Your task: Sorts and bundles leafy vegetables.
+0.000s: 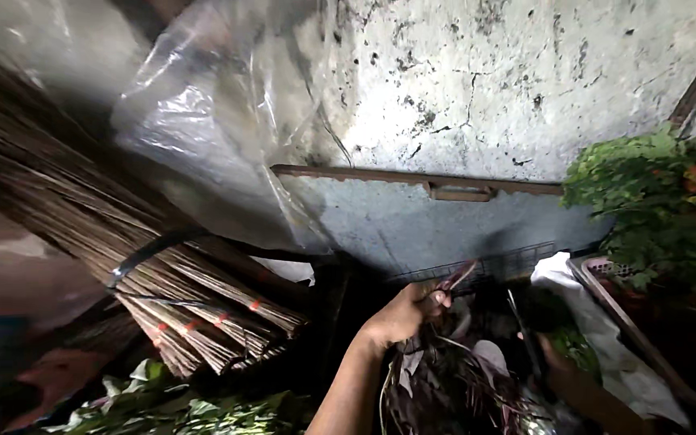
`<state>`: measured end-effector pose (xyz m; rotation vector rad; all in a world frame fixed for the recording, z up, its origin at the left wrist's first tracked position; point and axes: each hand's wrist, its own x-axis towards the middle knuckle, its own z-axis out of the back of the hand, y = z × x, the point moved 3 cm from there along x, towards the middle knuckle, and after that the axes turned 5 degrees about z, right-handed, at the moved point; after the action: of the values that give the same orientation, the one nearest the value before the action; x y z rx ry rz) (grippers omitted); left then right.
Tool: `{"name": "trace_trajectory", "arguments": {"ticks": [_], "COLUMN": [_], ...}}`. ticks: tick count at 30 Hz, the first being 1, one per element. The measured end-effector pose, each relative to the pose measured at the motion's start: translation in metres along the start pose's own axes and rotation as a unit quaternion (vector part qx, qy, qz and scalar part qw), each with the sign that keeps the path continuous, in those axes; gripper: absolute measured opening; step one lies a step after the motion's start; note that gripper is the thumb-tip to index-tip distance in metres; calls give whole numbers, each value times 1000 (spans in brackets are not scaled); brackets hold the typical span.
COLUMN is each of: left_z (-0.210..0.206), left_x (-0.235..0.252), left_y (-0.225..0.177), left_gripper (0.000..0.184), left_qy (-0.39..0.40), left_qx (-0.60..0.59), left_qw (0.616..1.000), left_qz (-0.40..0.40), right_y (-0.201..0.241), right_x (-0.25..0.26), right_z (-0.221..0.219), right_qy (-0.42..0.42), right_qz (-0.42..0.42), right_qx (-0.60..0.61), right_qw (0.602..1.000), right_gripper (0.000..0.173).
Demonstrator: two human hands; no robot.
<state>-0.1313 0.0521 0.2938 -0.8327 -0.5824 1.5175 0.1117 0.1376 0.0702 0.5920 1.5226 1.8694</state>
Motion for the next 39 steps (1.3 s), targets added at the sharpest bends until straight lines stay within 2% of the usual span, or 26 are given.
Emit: {"name": "trace_trajectory", "arguments": {"ticks": [3, 6, 9, 11, 14, 17, 19, 21, 26, 28, 30, 32, 34, 36, 38, 39], "left_z": [-21, -41, -59, -66, -75, -78, -79, -81, -82, -79, -70, -56, -37, -18, -4, 0], "left_x": [4, 8, 9, 11, 14, 19, 23, 24, 26, 26, 20, 7, -9, -25, -46, -56], "left_y": [5, 7, 8, 12, 17, 20, 22, 25, 30, 32, 23, 5, -21, -44, -65, -73], "left_gripper": [21, 21, 23, 25, 26, 26, 27, 27, 25, 21, 23, 33, 31, 28, 24, 23], "left_qy": [97, 155, 199, 217, 236, 248, 251, 254, 248, 217, 151, 51, -62, -181, -277, -314], "left_qx": [-57, -82, -142, -202, -248, -248, -239, -229, -154, -102, -65, -61, -101, -170, -247, -281], "left_qw": [994, 985, 969, 954, 939, 935, 936, 937, 950, 963, 981, 995, 992, 958, 907, 881], "left_qz": [-6, 2, 28, 37, 39, 48, 61, 71, 109, 122, 107, 56, -36, -140, -199, -215], "right_y": [37, 58, 68, 65, 54, 49, 45, 39, 14, 7, -11, -39, -72, -104, -113, -100], "right_x": [-19, -27, -33, -37, -42, -49, -54, -56, -57, -55, -40, -19, -2, 7, 14, 15], "right_z": [-2, -1, -2, -4, -9, -14, -17, -17, -8, 2, 14, 28, 43, 57, 62, 63], "right_qy": [71, 128, 135, 125, 88, 38, 17, 10, 54, 85, 90, 63, 23, -27, -86, -101], "right_qz": [91, 102, 119, 131, 150, 130, 116, 118, 56, 33, 11, -65, -177, -216, -152, -102], "right_qx": [65, 47, 63, 75, 78, 85, 112, 94, 93, 29, -103, -237, -299, -275, -212, -201], "right_qw": [991, 985, 982, 981, 982, 987, 987, 989, 993, 995, 991, 967, 938, 936, 962, 969], "right_gripper": [102, 96, 99, 91, 64, 40, 36, 39, 43, 42, 38, 43, 50, 60, 66, 66]}}
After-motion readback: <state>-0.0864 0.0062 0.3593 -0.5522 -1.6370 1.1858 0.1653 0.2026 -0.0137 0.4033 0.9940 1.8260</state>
